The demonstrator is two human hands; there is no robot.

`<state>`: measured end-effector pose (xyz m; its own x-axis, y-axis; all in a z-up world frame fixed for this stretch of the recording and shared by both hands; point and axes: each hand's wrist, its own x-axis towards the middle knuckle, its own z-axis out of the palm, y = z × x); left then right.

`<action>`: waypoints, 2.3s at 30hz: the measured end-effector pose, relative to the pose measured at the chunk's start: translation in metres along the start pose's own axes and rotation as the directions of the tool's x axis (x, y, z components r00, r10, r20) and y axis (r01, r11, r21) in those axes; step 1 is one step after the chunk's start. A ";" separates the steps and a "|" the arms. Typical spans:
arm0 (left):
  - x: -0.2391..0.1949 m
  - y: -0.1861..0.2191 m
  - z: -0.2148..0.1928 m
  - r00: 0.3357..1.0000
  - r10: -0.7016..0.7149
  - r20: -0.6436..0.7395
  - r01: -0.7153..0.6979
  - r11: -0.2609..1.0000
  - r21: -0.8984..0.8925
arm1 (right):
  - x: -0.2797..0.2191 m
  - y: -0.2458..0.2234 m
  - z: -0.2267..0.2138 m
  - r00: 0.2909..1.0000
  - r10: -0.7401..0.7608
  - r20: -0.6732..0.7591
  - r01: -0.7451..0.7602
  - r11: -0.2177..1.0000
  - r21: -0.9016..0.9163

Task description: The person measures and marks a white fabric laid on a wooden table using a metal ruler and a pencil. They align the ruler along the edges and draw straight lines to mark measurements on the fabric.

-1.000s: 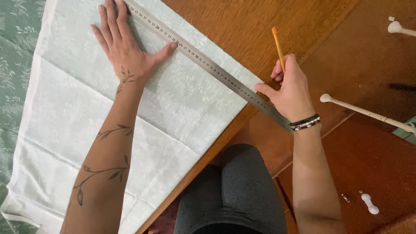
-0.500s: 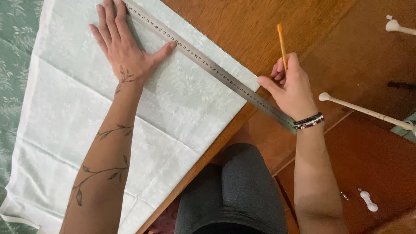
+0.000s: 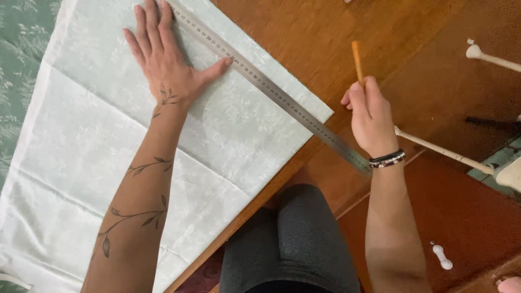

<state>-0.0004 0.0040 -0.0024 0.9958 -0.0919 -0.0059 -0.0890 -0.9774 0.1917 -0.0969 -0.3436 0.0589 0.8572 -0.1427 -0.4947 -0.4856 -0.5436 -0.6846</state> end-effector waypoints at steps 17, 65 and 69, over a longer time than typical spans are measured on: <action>0.008 -0.007 0.014 0.994 -0.027 -0.101 0.023 0.999 -0.037 | 0.148 -0.197 0.207 0.742 -0.622 -0.249 0.549 0.350 0.759; 0.008 0.001 -0.047 0.956 -0.145 0.254 0.157 0.987 -0.027 | 0.230 -0.245 0.266 0.506 -0.856 -0.109 0.860 0.490 0.142; 0.009 0.001 -0.047 0.955 -0.147 0.259 0.156 0.988 -0.016 | 0.237 -0.242 0.265 0.477 -0.868 -0.140 0.878 0.467 0.102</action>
<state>0.0091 0.0107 0.0439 0.9576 0.0067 -0.2880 0.0682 -0.9766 0.2041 0.1783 -0.0263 -0.0345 0.8543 0.2879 0.4327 0.5090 -0.2947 -0.8087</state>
